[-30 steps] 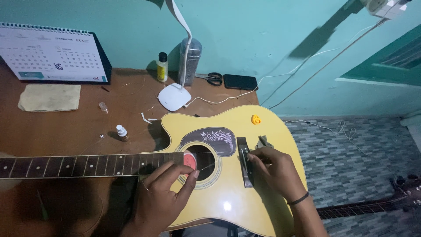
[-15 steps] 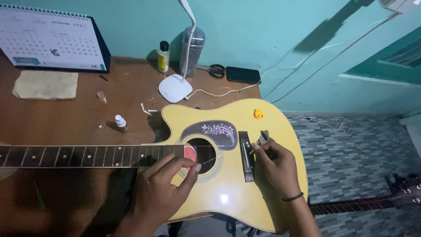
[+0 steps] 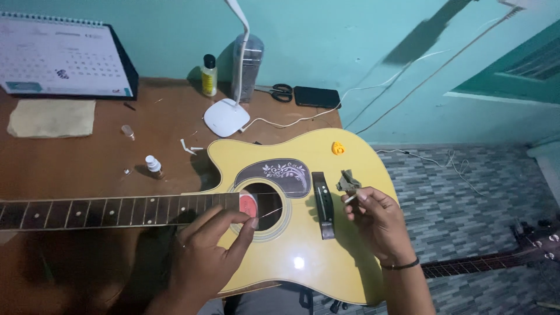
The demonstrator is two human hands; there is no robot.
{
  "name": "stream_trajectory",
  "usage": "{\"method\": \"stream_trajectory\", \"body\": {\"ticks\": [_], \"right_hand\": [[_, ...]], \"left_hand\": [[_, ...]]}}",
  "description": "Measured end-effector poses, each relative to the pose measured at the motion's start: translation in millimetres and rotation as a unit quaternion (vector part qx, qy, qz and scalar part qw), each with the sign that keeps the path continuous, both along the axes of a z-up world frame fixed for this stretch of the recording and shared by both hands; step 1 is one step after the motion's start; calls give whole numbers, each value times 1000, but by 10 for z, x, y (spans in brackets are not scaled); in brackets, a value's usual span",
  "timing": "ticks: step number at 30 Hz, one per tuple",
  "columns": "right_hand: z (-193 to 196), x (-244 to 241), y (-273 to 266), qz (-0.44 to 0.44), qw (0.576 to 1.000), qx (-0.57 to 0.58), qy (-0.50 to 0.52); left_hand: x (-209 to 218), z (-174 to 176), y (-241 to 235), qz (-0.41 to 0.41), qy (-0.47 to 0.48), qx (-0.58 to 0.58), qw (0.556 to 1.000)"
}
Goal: The person replaces a guitar string on an acoustic guitar. They thread the new string through the soundhole, pull it through the bridge, and then wind it onto the tuning peg at the headstock.
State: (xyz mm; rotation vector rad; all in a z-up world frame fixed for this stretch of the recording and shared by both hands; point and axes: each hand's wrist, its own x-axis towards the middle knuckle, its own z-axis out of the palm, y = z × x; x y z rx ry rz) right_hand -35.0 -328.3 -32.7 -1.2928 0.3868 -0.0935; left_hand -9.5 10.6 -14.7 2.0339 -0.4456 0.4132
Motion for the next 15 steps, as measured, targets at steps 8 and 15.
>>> {"method": "stream_trajectory", "body": {"ticks": [8, 15], "right_hand": [[81, -71, 6, 12, 999, 23, -26], [99, -100, 24, 31, 999, -22, -38]], "left_hand": [[-9, -11, -13, -12, 5, -11, 1000], [-4, -66, -40, -1, -5, -35, 999]]}}
